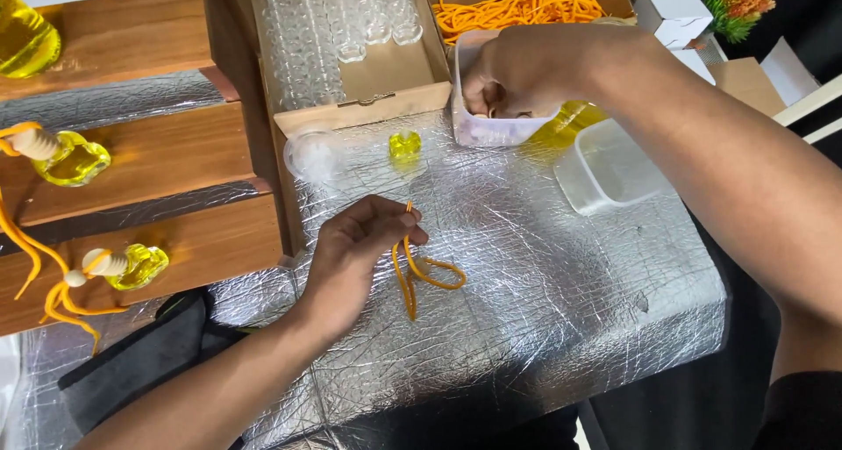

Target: Assembling small perfume bottles by threading cords through wooden caps and attaching them to the bottles.

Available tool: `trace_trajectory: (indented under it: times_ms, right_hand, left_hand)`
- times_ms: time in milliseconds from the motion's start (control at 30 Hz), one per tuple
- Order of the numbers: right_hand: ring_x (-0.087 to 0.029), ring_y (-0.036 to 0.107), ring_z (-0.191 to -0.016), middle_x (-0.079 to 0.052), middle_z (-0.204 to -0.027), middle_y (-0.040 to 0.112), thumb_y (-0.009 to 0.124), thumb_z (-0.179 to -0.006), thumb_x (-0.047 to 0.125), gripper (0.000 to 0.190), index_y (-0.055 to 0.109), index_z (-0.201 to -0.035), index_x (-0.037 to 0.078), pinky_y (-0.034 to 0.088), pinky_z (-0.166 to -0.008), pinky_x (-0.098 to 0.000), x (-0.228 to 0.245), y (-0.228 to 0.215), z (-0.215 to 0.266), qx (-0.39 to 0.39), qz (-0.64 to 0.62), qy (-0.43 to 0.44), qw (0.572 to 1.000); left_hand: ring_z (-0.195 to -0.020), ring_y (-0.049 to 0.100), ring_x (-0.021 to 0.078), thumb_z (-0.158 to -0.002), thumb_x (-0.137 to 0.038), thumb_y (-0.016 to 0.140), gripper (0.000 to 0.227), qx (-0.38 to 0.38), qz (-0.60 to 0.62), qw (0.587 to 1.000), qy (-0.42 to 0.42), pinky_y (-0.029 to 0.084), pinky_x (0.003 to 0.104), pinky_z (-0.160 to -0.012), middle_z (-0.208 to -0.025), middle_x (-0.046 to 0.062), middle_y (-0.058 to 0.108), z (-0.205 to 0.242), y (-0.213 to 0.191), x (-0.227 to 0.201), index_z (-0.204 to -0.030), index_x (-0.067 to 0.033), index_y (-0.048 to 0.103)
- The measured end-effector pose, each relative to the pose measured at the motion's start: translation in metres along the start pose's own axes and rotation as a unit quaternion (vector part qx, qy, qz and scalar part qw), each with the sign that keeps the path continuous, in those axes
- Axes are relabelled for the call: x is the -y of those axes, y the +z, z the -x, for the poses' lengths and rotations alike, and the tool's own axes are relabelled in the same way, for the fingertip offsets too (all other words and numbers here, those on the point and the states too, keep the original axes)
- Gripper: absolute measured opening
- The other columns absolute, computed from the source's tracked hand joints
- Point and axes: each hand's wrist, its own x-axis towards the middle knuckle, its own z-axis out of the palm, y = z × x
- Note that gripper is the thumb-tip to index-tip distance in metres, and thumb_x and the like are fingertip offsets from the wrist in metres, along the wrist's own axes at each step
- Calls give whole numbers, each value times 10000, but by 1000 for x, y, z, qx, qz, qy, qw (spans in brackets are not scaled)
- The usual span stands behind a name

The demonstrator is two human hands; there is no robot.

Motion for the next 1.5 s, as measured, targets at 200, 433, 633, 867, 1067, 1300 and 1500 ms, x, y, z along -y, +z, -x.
trace_trajectory:
  times_ms: [200, 433, 633, 867, 1067, 1300, 1500]
  right_hand:
    - [-276, 800, -745, -86, -1113, 781, 610, -1035, 85, 174, 771, -1080, 130, 529, -886, -449, 24, -25, 36, -85, -47, 71, 993]
    - [-216, 733, -979, 17, -1140, 791, 684, -966, 268, 199, 784, -1108, 171, 482, -928, -392, 21, -17, 29, -49, -41, 13, 998]
    - [-207, 635, -706, -25, -780, 716, 611, -995, 198, 193, 773, -908, 140, 443, -704, -376, 3, 4, -1, -46, -19, -21, 999]
    - [-209, 502, -631, -34, -652, 579, 569, -957, 181, 251, 652, -729, 118, 372, -621, -395, -13, 15, -17, -61, 19, -81, 995]
    - [-238, 715, -778, -80, -884, 768, 646, -1033, 258, 213, 763, -966, 93, 506, -790, -387, 11, -12, 21, -55, -78, 38, 995]
    - [-151, 447, -444, -80, -743, 798, 437, -1148, 218, 463, 760, -853, 64, 276, -436, -287, 21, -22, 45, -104, 11, 124, 987]
    - [-204, 752, -693, -22, -980, 821, 663, -995, 176, 139, 793, -1004, 129, 548, -800, -358, 12, -22, 35, -53, -90, 18, 994]
  left_hand:
    - [-870, 761, 246, -920, -73, 642, 115, 2, -24, 1000, -1, 591, 385, -931, -857, 124, 774, 0, 2, -3, -1002, -22, 704]
    - [-864, 760, 233, -924, -81, 649, 110, 4, -24, 1000, 9, 589, 390, -948, -850, 119, 773, -1, 1, -1, -1005, -26, 699]
    - [-848, 761, 230, -914, -85, 672, 100, 1, -19, 1000, 2, 580, 386, -950, -834, 121, 773, -1, 1, -3, -987, -23, 700]
    - [-843, 762, 228, -910, -95, 677, 110, -4, -28, 999, -15, 592, 369, -903, -839, 118, 765, -2, 0, -2, -989, -23, 703]
    - [-855, 766, 219, -917, -111, 674, 116, 2, -34, 999, -11, 592, 377, -921, -849, 107, 772, -3, 0, -1, -999, -34, 702]
    - [-877, 757, 219, -923, -104, 639, 98, -1, -67, 998, -13, 581, 395, -987, -855, 97, 765, -2, 3, -7, -974, -50, 703]
    - [-837, 722, 208, -942, -120, 647, 107, 12, -58, 998, 6, 569, 369, -881, -838, 84, 744, -5, 4, -3, -973, -44, 716]
